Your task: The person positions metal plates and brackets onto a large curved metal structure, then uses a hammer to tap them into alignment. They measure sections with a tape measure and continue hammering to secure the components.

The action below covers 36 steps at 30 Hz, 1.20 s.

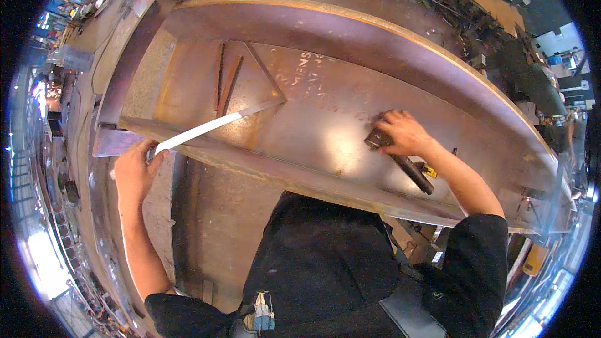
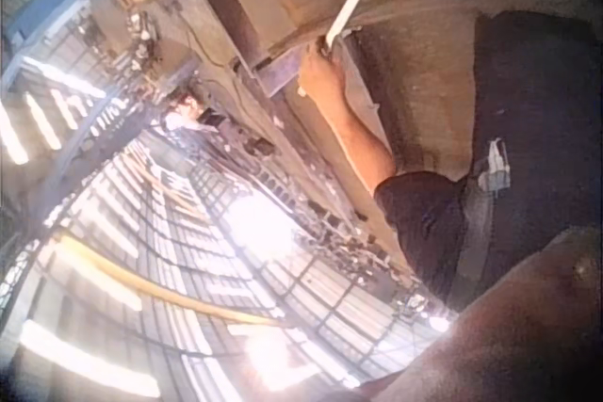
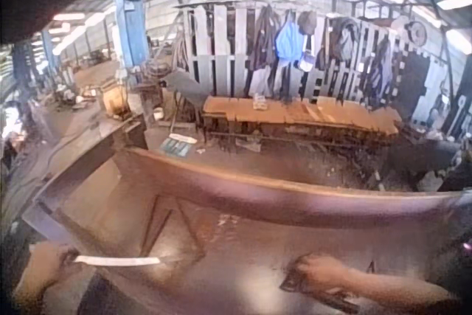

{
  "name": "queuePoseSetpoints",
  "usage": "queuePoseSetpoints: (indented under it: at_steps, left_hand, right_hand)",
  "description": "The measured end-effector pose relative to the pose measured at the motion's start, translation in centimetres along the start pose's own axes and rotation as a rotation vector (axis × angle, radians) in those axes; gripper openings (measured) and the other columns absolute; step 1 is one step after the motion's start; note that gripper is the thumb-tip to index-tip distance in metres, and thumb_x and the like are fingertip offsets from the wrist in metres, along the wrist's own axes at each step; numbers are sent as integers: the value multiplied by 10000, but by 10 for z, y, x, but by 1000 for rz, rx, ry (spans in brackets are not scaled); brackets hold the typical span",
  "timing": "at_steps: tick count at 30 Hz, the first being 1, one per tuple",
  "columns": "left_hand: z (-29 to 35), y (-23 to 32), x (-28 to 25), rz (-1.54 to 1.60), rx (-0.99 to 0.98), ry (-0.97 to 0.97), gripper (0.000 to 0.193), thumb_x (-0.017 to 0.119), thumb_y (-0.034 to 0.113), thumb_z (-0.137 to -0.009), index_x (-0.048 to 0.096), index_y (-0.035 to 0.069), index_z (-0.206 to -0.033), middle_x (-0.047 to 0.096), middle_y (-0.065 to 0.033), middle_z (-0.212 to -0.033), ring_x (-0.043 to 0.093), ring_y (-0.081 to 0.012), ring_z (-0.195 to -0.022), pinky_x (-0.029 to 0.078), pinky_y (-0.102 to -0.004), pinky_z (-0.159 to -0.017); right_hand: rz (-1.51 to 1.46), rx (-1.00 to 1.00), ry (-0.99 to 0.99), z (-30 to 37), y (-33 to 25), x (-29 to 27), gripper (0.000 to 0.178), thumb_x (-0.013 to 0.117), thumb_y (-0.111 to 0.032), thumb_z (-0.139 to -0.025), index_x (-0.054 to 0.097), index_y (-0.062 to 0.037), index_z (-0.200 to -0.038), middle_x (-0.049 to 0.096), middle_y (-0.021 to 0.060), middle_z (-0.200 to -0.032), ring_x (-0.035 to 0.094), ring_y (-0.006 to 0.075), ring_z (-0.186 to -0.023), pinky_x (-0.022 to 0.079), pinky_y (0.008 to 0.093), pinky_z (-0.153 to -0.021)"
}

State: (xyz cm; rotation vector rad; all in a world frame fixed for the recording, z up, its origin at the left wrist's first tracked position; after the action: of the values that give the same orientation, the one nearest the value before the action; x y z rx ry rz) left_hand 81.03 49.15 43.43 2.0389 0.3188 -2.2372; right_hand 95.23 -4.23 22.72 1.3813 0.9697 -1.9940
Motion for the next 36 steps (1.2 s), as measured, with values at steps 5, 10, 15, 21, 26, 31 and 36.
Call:
queuePoseSetpoints:
  at_steps: [5,10,15,21,26,31,36]
  left_hand:
    - [-14,36,-49,-173,143,68,271,755,309,-804,715,89,-957,686,-120,-907,652,-334,-874,494,-430,-738]
    - [-22,78,-102,-311,310,68,234,763,259,-749,688,107,-910,636,-87,-836,599,-320,-847,452,-433,-744]
    - [-38,144,-139,-316,755,360,257,777,223,-723,644,92,-900,641,-102,-867,616,-341,-867,468,-450,-758]
    - [-51,270,-190,-553,1041,296,234,766,224,-705,603,83,-797,616,-82,-810,634,-294,-866,498,-413,-748]
    - [-56,342,-203,-593,1205,458,156,733,198,-720,659,76,-783,664,-97,-814,670,-278,-846,527,-397,-712]
    - [-86,397,-197,-517,1272,551,110,700,172,-734,715,69,-769,712,-112,-817,707,-263,-826,556,-381,-676]
    - [-141,432,-171,-512,1036,517,136,685,176,-740,760,75,-793,746,-116,-833,731,-258,-818,576,-395,-664]
  right_hand:
    - [176,-6,-223,-2,-1,7,620,763,-437,-750,581,-171,-1280,598,113,-1204,552,305,-1163,403,513,-1008]
    - [350,151,-457,20,6,-6,553,780,-390,-746,616,-114,-1196,622,126,-1207,600,324,-1122,419,548,-995]
    - [-380,328,-17,4,-9,-63,199,634,-208,-889,682,-71,-1025,706,160,-922,681,345,-883,523,426,-784]
    - [-750,235,447,-10,-65,-202,283,732,-238,-849,681,-22,-1025,697,57,-889,618,148,-759,499,334,-687]
    - [-550,86,588,-8,-74,-236,454,777,-362,-794,656,-66,-1116,678,57,-1056,587,158,-753,486,319,-675]
    - [-411,352,810,-28,-31,-208,436,750,-399,-811,651,-16,-996,694,160,-855,681,310,-854,526,406,-766]
    - [-265,342,1013,-62,-5,-202,476,720,-343,-817,569,-34,-1146,664,198,-1046,663,367,-909,531,454,-835]
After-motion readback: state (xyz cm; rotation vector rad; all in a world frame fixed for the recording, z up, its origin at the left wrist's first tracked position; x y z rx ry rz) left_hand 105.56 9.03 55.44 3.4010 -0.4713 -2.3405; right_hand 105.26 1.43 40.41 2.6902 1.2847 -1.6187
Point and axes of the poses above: each hand's wrist, its own z-axis away from the middle knuckle, its own x-axis out of the palm, y = z × x, the point moved 2 cm from there along -z, towards the middle knuckle
